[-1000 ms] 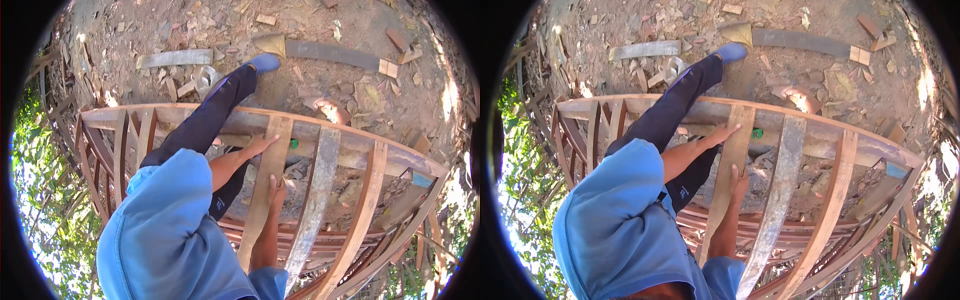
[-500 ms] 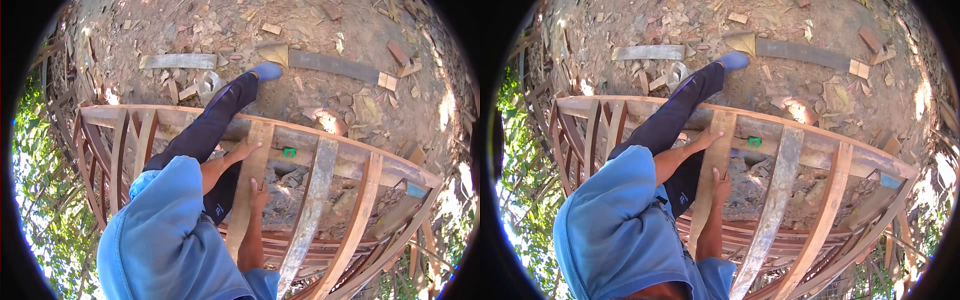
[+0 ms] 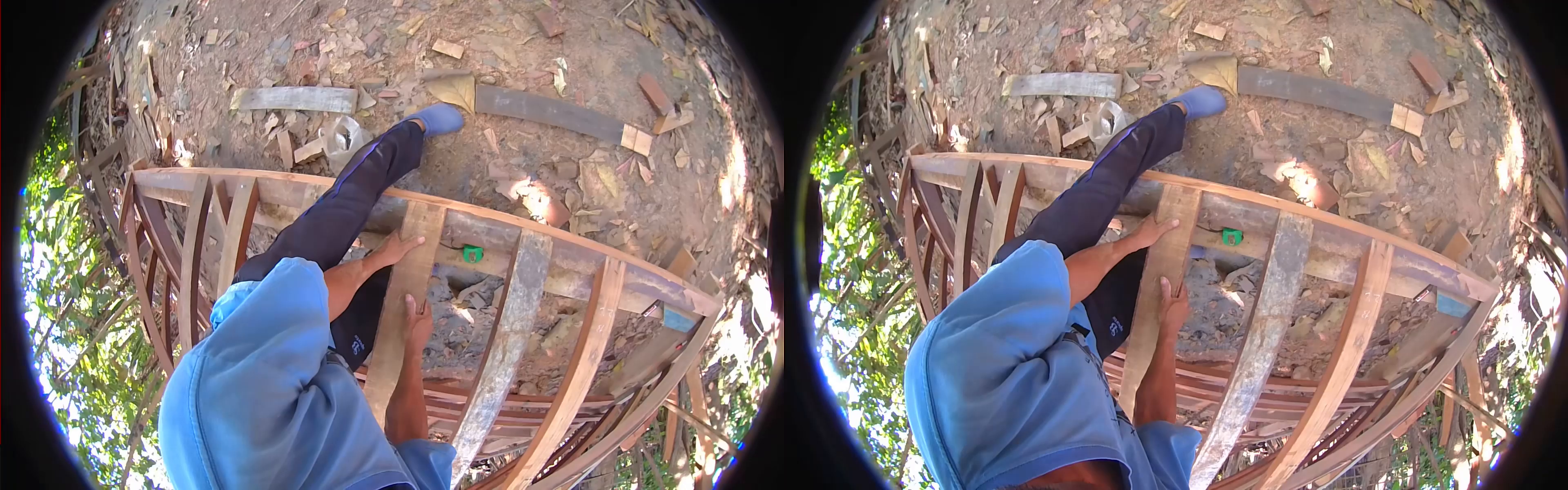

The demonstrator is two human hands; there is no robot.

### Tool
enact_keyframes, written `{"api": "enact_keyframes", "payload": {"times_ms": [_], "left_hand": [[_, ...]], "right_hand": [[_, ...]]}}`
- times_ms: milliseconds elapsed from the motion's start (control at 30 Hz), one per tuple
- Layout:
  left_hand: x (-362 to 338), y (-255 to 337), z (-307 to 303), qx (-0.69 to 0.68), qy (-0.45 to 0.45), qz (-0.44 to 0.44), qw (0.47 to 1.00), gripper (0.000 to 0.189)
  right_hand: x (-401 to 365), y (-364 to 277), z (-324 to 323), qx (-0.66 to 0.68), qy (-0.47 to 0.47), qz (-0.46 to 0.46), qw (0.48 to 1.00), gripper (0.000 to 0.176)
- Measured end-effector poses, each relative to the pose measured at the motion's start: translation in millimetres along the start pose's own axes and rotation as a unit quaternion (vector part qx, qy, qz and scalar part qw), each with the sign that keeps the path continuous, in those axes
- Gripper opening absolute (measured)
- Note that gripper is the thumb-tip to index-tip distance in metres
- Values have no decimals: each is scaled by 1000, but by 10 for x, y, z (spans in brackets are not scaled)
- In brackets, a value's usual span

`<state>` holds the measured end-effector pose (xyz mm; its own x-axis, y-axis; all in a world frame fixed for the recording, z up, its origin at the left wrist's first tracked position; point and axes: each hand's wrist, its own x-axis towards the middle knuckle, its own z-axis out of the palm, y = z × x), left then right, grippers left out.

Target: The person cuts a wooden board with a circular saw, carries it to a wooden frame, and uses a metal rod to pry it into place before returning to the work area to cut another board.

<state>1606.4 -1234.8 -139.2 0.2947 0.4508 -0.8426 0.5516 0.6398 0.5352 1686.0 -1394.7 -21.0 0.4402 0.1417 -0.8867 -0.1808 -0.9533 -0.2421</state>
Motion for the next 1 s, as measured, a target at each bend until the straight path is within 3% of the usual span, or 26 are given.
{"api": "enact_keyframes", "payload": {"times_ms": [533, 1000], "left_hand": [[4, 3, -25, 31, 1, -88, 996, 63], [67, 61, -63, 40, -33, -78, 996, 64]], "right_hand": [[19, 17, 17, 6, -6, -2, 1000, 59], [-71, -249, -87, 4, -9, 21, 1000, 65]]}}
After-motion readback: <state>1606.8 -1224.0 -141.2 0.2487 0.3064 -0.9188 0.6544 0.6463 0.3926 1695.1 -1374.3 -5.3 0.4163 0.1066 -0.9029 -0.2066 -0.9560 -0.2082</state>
